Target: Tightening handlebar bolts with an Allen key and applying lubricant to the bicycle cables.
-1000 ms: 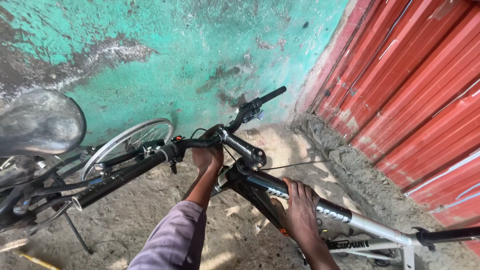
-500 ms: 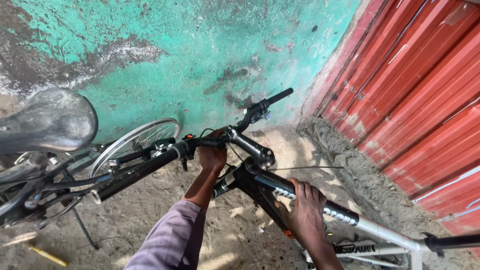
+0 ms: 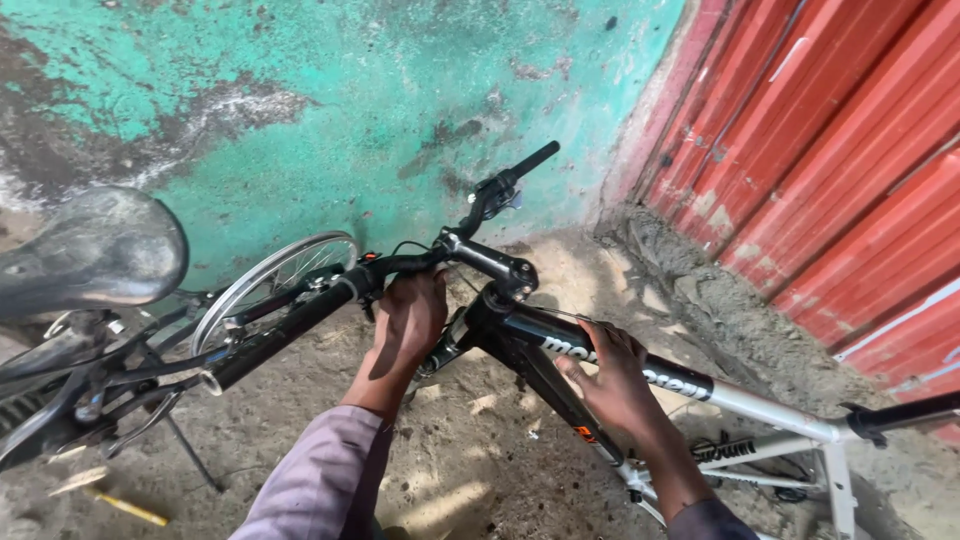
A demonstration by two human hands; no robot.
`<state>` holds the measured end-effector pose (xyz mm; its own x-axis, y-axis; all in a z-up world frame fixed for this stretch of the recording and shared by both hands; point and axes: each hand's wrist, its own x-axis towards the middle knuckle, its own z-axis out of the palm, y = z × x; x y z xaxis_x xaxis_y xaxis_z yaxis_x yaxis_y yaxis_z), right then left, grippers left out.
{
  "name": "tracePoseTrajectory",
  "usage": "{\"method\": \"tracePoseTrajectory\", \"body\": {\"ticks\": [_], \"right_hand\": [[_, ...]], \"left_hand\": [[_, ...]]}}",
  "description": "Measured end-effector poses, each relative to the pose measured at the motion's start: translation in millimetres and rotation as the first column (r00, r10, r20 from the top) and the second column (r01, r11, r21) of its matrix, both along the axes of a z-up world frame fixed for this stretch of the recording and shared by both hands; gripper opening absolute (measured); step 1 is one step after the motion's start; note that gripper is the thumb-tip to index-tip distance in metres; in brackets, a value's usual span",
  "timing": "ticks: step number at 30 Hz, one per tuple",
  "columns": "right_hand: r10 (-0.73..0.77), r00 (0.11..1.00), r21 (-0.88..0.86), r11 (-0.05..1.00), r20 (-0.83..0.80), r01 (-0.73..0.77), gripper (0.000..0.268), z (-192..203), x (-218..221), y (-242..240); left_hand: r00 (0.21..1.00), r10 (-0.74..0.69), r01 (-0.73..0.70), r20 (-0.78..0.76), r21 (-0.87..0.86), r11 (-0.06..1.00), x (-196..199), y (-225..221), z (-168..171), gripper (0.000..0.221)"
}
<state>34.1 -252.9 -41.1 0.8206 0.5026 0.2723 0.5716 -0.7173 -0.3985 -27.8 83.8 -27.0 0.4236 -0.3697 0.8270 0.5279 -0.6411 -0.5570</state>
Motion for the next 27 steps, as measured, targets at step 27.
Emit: {"method": "tracePoseTrajectory", "body": {"ticks": [27], "right_hand": [[-0.292,0.525,0.283,0.588,-0.799,0.758,0.048,-120,-111,-323]], "left_hand": [[0.388,-0.222,0.122,0.895,-0.288,-0.95,59,-54,23,0.113]]}}
